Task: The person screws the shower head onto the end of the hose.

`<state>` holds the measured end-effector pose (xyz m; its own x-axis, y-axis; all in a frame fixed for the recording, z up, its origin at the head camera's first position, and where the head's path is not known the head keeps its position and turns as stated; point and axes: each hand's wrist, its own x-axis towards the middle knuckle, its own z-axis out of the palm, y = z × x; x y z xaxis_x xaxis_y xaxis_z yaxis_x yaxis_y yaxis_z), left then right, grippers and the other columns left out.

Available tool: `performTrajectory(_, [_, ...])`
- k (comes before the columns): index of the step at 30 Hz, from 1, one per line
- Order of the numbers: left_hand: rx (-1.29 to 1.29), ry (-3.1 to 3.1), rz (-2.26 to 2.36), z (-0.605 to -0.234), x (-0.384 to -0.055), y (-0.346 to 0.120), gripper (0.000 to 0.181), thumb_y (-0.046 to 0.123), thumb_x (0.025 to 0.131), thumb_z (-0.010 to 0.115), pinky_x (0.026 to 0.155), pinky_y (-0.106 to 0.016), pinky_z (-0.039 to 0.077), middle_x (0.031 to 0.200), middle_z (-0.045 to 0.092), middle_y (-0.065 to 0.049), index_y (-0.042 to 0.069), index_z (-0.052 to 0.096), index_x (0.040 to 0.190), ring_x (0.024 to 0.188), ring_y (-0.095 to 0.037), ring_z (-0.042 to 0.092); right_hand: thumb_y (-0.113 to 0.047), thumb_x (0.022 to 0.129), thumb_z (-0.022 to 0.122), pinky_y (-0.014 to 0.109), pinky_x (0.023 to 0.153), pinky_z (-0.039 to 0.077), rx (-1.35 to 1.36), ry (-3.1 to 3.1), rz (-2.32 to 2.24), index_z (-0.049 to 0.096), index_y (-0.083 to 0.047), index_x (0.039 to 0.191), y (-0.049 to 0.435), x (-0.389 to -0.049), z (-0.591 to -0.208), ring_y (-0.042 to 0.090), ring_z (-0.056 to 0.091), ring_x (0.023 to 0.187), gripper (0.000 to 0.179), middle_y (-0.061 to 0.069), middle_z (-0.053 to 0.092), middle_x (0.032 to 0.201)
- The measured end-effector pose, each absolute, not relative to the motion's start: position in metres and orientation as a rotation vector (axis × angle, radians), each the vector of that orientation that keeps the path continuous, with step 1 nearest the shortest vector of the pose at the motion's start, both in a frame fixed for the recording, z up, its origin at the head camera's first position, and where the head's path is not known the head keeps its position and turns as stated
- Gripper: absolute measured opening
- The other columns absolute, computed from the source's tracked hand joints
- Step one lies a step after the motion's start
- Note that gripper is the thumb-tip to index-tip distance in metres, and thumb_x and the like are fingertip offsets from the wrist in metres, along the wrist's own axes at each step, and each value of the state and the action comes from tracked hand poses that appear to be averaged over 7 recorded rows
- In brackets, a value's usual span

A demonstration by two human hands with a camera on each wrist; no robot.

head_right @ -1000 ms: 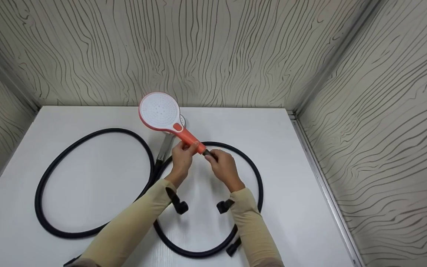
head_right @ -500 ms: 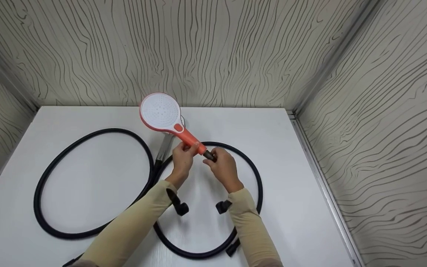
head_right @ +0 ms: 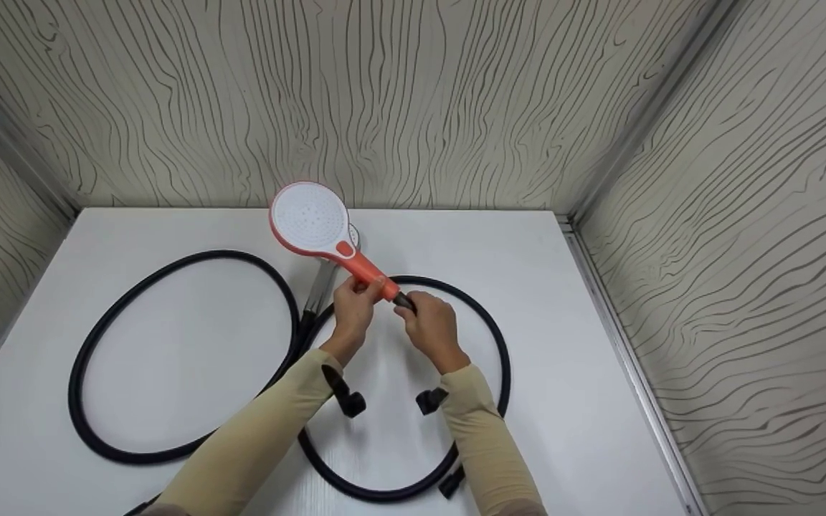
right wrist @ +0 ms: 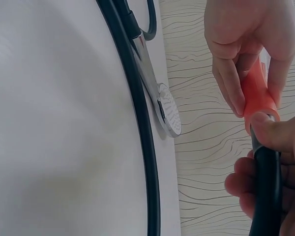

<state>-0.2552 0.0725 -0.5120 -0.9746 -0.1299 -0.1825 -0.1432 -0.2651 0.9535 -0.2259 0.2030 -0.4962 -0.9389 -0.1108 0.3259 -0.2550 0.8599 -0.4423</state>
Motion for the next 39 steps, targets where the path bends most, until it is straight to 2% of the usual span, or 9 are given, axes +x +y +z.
performTrajectory(9, [-0.315, 1.881, 2.463, -0.514, -0.255, 0.072, 0.031, 0.017, 0.092, 0.066, 0.094, -0.035, 0.053, 0.107, 0.069, -0.007, 0.005, 0.060, 0.120, 0.096, -0.014, 0.066, -0.016, 0.087, 0.072, 0.025, 0.056, 0.038, 0.261, -2.788, 0.851, 0.071, -0.003, 0.090, 0.208, -0.228, -0.498, 0.012, 0.047, 0.060, 0.013, 0.001, 0.058, 0.066])
performTrajectory(15, [-0.301, 1.866, 2.467, -0.515, -0.255, 0.071, 0.031, 0.020, 0.092, 0.067, 0.093, -0.034, 0.053, 0.105, 0.069, -0.006, 0.007, 0.061, 0.119, 0.094, -0.013, 0.066, -0.020, 0.088, 0.072, 0.025, 0.058, 0.040, 0.168, -2.828, 0.994, 0.071, -0.003, 0.093, 0.210, -0.228, -0.493, 0.014, 0.051, 0.063, 0.018, 0.003, 0.060, 0.070])
performTrajectory(22, [-0.257, 1.930, 2.479, -0.521, -0.255, 0.072, 0.027, 0.018, 0.090, 0.068, 0.083, -0.029, 0.054, 0.098, 0.071, -0.010, 0.002, 0.064, 0.112, 0.086, -0.011, 0.066, -0.016, 0.086, 0.073, 0.025, 0.062, 0.042, 0.112, -2.870, 1.045, 0.070, 0.000, 0.099, 0.209, -0.228, -0.491, 0.013, 0.052, 0.068, 0.020, 0.006, 0.064, 0.076])
performTrajectory(29, [-0.259, 1.932, 2.431, -0.522, -0.257, 0.074, 0.028, 0.019, 0.091, 0.067, 0.084, -0.030, 0.054, 0.100, 0.071, -0.009, 0.003, 0.064, 0.114, 0.087, -0.011, 0.066, -0.015, 0.089, 0.070, 0.025, 0.061, 0.043, 0.070, -2.885, 1.131, 0.070, 0.000, 0.102, 0.210, -0.230, -0.493, 0.014, 0.053, 0.068, 0.020, 0.006, 0.063, 0.075])
performTrajectory(39, [-0.167, 1.972, 2.310, -0.520, -0.264, 0.078, 0.030, 0.020, 0.092, 0.066, 0.086, -0.030, 0.054, 0.101, 0.070, -0.007, 0.004, 0.062, 0.117, 0.088, -0.012, 0.063, -0.017, 0.088, 0.071, 0.035, 0.073, 0.051, 0.004, -2.992, 0.951, 0.072, -0.001, 0.106, 0.208, -0.235, -0.482, 0.021, 0.063, 0.082, 0.025, 0.012, 0.072, 0.094])
